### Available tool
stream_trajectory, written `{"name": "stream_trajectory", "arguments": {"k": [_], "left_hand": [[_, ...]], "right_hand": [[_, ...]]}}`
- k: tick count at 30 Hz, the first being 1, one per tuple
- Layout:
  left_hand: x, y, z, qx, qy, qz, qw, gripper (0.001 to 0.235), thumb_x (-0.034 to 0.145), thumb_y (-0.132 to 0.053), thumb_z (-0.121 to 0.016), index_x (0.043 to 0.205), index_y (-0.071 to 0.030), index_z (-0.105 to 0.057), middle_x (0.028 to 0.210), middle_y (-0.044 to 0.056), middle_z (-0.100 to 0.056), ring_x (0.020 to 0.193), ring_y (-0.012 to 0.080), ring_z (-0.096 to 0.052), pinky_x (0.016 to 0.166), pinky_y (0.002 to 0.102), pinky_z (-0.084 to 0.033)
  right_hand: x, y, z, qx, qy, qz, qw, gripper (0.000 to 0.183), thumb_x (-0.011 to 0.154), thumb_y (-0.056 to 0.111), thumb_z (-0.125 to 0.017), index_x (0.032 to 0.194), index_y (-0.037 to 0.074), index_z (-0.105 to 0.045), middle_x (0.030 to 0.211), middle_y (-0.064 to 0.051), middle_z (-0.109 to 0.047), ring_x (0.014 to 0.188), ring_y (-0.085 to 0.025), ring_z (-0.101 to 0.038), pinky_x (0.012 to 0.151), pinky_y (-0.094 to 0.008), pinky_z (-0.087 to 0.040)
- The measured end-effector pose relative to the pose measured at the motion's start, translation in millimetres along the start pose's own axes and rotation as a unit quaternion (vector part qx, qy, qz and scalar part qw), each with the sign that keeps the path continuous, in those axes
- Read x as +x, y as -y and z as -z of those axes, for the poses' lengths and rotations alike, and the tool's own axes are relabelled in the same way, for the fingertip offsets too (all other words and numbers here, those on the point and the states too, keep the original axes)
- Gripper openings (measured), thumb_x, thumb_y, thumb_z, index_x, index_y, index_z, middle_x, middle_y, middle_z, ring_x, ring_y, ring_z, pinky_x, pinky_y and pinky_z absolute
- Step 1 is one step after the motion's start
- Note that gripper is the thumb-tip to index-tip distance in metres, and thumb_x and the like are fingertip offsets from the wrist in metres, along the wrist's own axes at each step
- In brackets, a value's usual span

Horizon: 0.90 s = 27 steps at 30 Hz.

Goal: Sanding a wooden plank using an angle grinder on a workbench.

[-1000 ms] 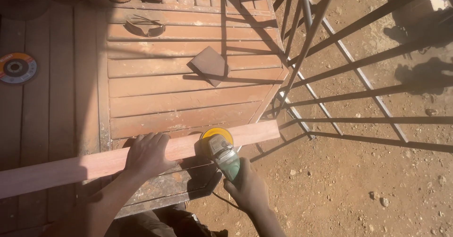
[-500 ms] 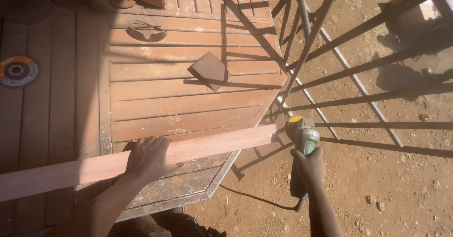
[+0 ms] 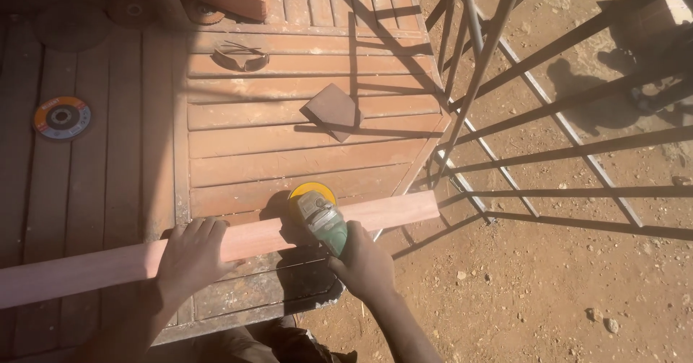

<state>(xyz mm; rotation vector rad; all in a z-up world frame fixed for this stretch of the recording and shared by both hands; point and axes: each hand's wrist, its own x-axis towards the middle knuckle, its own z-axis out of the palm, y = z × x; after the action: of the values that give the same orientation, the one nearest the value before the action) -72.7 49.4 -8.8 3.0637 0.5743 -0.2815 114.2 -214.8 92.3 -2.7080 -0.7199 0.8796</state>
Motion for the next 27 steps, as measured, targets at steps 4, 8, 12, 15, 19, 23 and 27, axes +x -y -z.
{"name": "stream_trajectory", "arguments": {"k": [4, 8, 12, 15, 19, 23, 27], "left_hand": [[-22, 43, -58, -0.009, -0.123, 0.042, 0.992, 0.084, 0.051, -0.072, -0.089, 0.111, -0.019, -0.063, 0.103, 0.001, -0.06, 0.096, 0.0261, -0.055, 0.088, 0.039, -0.044], [-28, 50, -34, 0.021, -0.112, 0.024, 0.993, 0.077, 0.05, -0.075, -0.09, 0.098, -0.021, -0.063, 0.091, -0.003, -0.058, 0.084, 0.0224, -0.057, 0.07, 0.04, -0.049], [-26, 52, -37, 0.029, -0.101, 0.007, 0.994, 0.08, 0.051, -0.081, -0.088, 0.098, -0.021, -0.062, 0.088, -0.003, -0.057, 0.078, 0.0223, -0.057, 0.066, 0.04, -0.048], [-27, 67, -35, -0.083, -0.08, -0.03, 0.993, 0.082, 0.053, -0.07, -0.095, 0.108, -0.017, -0.064, 0.094, 0.0, -0.063, 0.083, 0.0261, -0.063, 0.073, 0.044, -0.049], [-55, 130, -33, -0.158, 0.025, -0.01, 0.987, 0.076, 0.064, -0.055, -0.096, 0.118, -0.018, -0.058, 0.103, 0.0, -0.064, 0.09, 0.0259, -0.064, 0.084, 0.046, -0.051], [-111, 231, -69, -0.04, 0.051, 0.035, 0.997, 0.085, 0.062, -0.057, -0.091, 0.129, -0.02, -0.053, 0.125, 0.001, -0.061, 0.114, 0.0306, -0.06, 0.096, 0.05, -0.05], [-160, 313, -78, 0.048, 0.011, 0.08, 0.996, 0.079, 0.058, -0.052, -0.089, 0.122, -0.02, -0.056, 0.116, 0.002, -0.066, 0.113, 0.0283, -0.064, 0.094, 0.045, -0.053]], "right_hand": [[-9, -25, 34, 0.078, -0.02, -0.109, 0.991, 0.042, 0.083, 0.04, -0.068, 0.111, 0.017, -0.047, 0.09, -0.005, -0.073, 0.075, -0.026, -0.07, 0.062, -0.042, -0.053], [-8, -73, 61, 0.123, -0.123, -0.252, 0.952, 0.057, 0.085, 0.04, -0.065, 0.126, 0.006, -0.045, 0.101, -0.016, -0.071, 0.084, -0.034, -0.072, 0.073, -0.049, -0.058], [-14, -84, 67, 0.135, -0.163, -0.333, 0.919, 0.065, 0.081, 0.044, -0.062, 0.127, 0.0, -0.047, 0.11, -0.024, -0.071, 0.099, -0.044, -0.069, 0.084, -0.055, -0.051], [-24, -42, 39, 0.163, -0.159, -0.316, 0.921, 0.058, 0.085, 0.038, -0.066, 0.129, 0.005, -0.046, 0.102, -0.019, -0.07, 0.086, -0.035, -0.071, 0.07, -0.049, -0.059], [-39, 45, -23, 0.17, -0.138, -0.258, 0.941, 0.052, 0.082, 0.037, -0.06, 0.119, 0.006, -0.044, 0.099, -0.02, -0.072, 0.084, -0.039, -0.071, 0.077, -0.053, -0.054], [-55, 139, -103, 0.131, -0.052, -0.137, 0.98, 0.049, 0.084, 0.039, -0.066, 0.118, 0.01, -0.046, 0.102, -0.013, -0.067, 0.084, -0.035, -0.07, 0.067, -0.051, -0.057], [-77, 238, -155, 0.061, 0.016, -0.014, 0.998, 0.048, 0.084, 0.039, -0.073, 0.11, 0.016, -0.041, 0.107, -0.01, -0.06, 0.089, -0.045, -0.065, 0.068, -0.058, -0.049]]}}
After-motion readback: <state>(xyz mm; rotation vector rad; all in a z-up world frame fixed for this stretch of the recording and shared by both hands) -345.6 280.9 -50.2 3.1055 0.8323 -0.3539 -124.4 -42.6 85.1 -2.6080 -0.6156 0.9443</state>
